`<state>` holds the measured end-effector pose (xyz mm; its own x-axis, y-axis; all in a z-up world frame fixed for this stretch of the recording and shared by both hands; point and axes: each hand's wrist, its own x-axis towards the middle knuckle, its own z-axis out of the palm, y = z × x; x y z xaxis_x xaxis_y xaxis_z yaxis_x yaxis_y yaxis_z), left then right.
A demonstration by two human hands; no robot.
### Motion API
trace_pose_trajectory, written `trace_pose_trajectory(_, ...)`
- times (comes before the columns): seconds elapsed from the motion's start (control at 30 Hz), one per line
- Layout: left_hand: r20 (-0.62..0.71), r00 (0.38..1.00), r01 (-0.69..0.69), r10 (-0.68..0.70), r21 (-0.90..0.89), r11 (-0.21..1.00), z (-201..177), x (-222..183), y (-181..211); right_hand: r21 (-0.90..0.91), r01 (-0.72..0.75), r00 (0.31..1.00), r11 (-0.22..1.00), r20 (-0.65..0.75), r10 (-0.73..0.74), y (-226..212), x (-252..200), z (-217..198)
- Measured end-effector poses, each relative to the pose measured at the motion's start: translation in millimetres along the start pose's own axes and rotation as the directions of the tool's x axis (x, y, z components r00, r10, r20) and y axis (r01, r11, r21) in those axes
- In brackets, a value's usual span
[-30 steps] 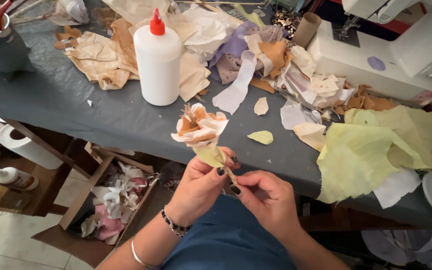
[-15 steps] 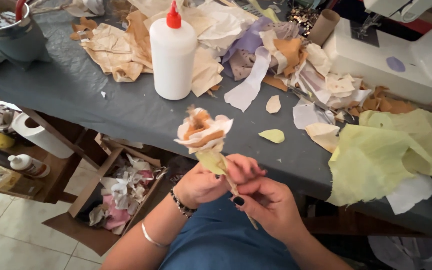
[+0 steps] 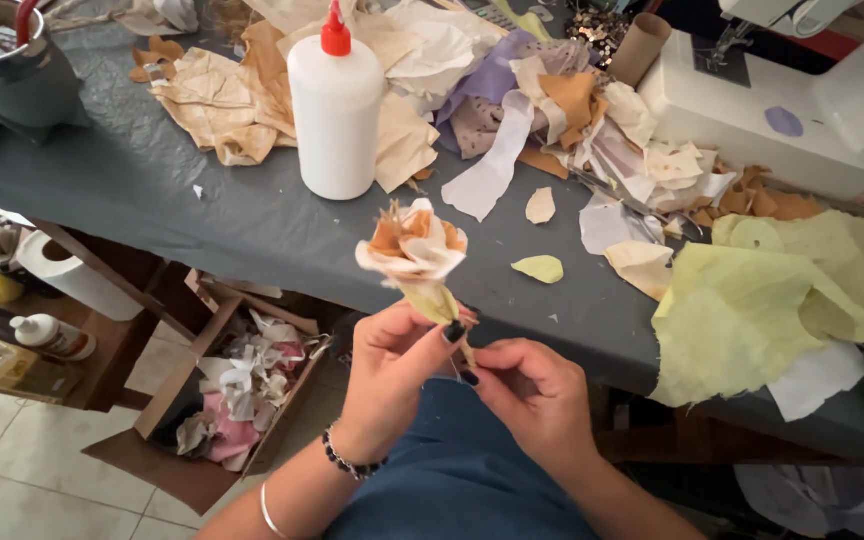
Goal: The person is adding fabric leaves and petals to a stem using a hot glue gun and scissors to create a decorative flower.
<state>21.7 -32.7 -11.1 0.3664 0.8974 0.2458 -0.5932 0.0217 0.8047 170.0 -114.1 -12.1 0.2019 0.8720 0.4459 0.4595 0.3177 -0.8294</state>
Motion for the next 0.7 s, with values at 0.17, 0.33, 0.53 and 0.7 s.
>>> trace_pose_trajectory(0.17,-0.103,0.991,0.078,-0.084,-0.064,0.995,12,-8,-8,0.057,-0.047,0.999,0.997,0.024,0.046,3,-2,4)
trace_pose_trajectory(0.33,0.074,0.996,0.056,-0.053,-0.042,0.998,8,-8,-4,0.036,-0.073,0.997,0.997,-0.01,0.074,5,-2,-3)
trace_pose_trajectory(0.53,-0.109,0.982,-0.144,0.154,0.092,0.985,-9,-1,11,0.131,-0.069,0.997,0.989,-0.013,0.071,7,-3,-3)
trace_pose_trajectory(0.7,-0.175,0.983,-0.02,0.048,0.153,0.988,-2,4,26,0.085,-0.052,0.999,0.995,0.011,0.051,8,-3,-2)
